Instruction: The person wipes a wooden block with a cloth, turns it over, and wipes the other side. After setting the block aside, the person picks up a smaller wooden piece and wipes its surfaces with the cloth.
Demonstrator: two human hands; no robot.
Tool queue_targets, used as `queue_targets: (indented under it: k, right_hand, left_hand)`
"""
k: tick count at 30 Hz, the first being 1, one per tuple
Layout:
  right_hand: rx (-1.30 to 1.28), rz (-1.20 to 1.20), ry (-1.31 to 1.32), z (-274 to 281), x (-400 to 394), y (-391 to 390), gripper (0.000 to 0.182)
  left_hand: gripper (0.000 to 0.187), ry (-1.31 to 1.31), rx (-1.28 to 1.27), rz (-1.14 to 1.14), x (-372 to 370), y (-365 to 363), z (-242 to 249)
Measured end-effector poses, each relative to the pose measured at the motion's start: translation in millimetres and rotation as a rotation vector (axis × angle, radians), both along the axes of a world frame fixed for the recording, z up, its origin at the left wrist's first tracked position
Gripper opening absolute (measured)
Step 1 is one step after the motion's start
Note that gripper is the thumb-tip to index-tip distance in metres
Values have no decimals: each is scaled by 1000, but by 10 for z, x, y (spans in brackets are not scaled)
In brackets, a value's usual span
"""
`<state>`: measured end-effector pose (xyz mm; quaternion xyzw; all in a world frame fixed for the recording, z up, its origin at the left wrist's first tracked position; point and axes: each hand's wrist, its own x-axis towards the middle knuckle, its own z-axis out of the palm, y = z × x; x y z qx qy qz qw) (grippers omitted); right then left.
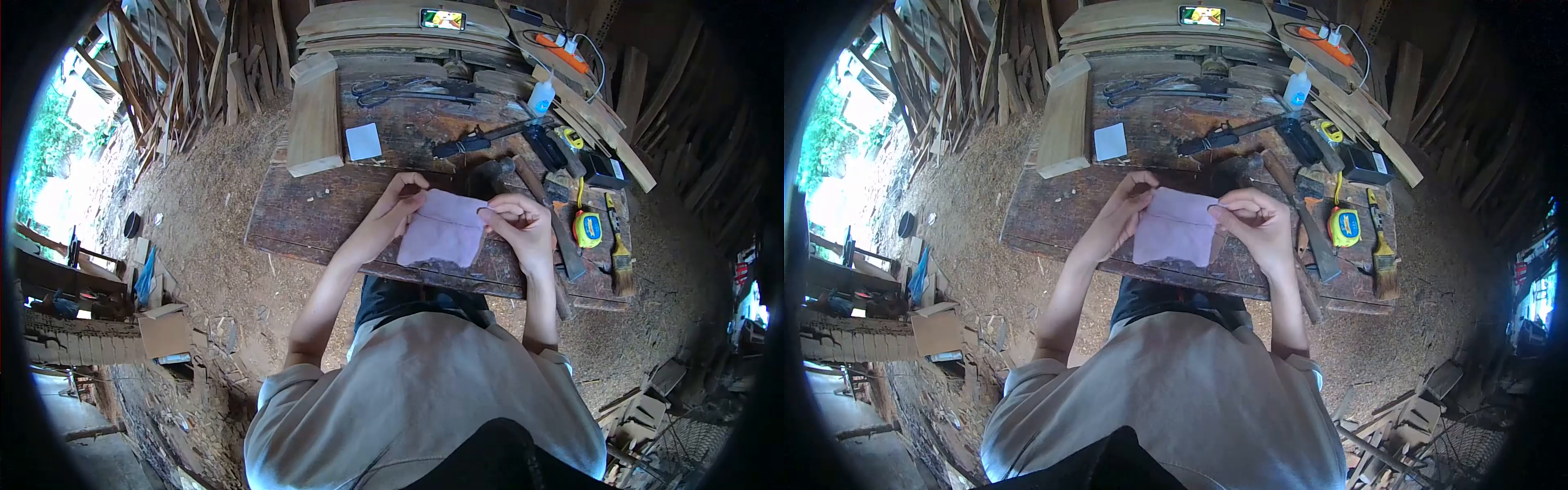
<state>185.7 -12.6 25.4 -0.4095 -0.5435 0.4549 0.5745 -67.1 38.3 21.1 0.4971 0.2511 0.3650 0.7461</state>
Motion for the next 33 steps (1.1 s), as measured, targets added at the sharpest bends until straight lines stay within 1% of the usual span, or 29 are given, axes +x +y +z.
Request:
queue_targets:
  k: [2, 3, 4, 5, 6, 7, 9, 10, 11, 13, 14, 15, 16, 17, 19, 20, 21, 23, 25, 27, 28, 29, 30, 31, 33]
  right_hand:
    - [25, -44, -15, -15, -16, 15, 18]
    - [52, -90, -29, -28, -22, 21, 20]
    - [51, -90, -29, -55, -21, 24, 20]
    - [99, -84, -17, -89, -15, 31, 31]
    - [149, -78, -4, -105, -13, 35, 42]
    - [149, -78, -4, -60, -58, 7, 42]
    - [40, 111, 287, 62, -188, -88, 67]
    - [-75, 234, 255, 41, -144, -103, 79]
    - [-131, 329, 303, 9, -152, -105, 74]
    - [-129, 300, 169, -4, -197, -128, 62]
    - [-131, 300, 170, -58, -181, -126, 62]
    - [-82, 281, 81, -155, -151, -112, 53]
    - [-32, 262, -8, -173, -153, -103, 45]
    - [-32, 261, -6, -180, -154, -96, 45]
    - [25, 157, 29, -150, -176, -71, 34]
    - [-13, 123, 83, -127, -188, -71, 29]
    - [-11, 124, 83, -129, -177, -61, 29]
    - [-60, 131, 123, -132, -147, -48, 27]
    - [-84, 137, 154, -90, -140, -47, 26]
    - [-108, 141, 186, -59, -102, -28, 25]
    - [-70, 139, 74, -57, -39, -11, 25]
    - [-32, 137, -38, -53, 4, 7, 26]
    - [-13, 148, 19, -38, 17, 27, 27]
    - [-16, 146, 20, -8, 24, 45, 27]
    - [16, 198, -112, 96, 41, 65, 29]
  left_hand:
    - [40, 44, 157, 161, 120, -125, 81]
    - [40, 44, 156, 162, 146, -131, 49]
    - [49, 7, 249, 159, 167, -132, 10]
    - [59, -32, 343, 157, 174, -129, -14]
    - [59, -32, 343, 158, 161, -122, -25]
    - [63, -30, 325, 176, 144, -115, -9]
    - [66, -28, 306, 196, 136, -104, -3]
    - [65, -74, 315, 214, 139, -100, -7]
    - [64, -120, 323, 232, 145, -101, -11]
    - [61, -109, 321, 258, 174, -121, -1]
    - [58, -96, 318, 285, 184, -135, 6]
    - [58, -95, 317, 284, 190, -144, 12]
    - [53, -77, 323, 293, 194, -149, 19]
    - [48, -59, 330, 302, 194, -151, 25]
    - [47, -38, 309, 283, 183, -159, -7]
    - [46, -19, 288, 266, 176, -164, -17]
    - [46, -19, 291, 267, 168, -169, -22]
    - [48, 39, 188, 154, 154, -188, 1]
    - [47, 70, 172, 116, 128, -173, 26]
    - [38, 129, 220, 120, 93, -124, 30]
    - [38, 130, 218, 118, 44, -59, -9]
    - [32, 142, 279, 116, -20, 30, -71]
    - [27, 154, 339, 114, -66, 94, -130]
    - [27, 155, 336, 111, -69, 106, -76]
    - [22, 174, 435, 36, -74, 134, 64]
